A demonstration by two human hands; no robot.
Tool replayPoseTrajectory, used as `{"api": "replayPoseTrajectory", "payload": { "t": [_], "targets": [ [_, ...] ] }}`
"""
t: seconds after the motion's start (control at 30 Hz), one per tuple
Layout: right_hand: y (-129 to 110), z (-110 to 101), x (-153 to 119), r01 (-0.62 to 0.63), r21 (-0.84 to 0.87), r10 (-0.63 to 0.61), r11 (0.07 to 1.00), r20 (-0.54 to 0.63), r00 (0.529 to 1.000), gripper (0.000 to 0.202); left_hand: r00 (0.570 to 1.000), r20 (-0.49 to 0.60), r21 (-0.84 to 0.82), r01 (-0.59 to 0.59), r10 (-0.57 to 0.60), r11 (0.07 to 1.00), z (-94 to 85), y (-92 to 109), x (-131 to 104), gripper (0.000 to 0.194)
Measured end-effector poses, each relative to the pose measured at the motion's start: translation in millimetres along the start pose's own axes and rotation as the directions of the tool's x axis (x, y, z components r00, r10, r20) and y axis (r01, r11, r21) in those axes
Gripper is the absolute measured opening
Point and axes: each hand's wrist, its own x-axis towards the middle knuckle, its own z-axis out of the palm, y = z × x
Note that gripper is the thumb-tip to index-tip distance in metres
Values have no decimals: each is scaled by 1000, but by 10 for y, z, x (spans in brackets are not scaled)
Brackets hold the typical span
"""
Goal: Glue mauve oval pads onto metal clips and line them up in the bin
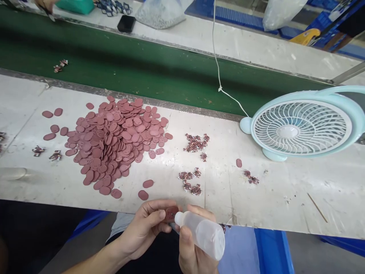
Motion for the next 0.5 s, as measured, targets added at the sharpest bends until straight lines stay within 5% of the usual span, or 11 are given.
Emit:
{"api": "replayPoseTrajectory", "payload": {
  "t": [0.5],
  "targets": [
    [-11, -72, -74, -73, 62, 70, 995, 44, 997, 24, 999, 15, -42, 33, -32, 999, -4, 23, -7, 24]
  ]
}}
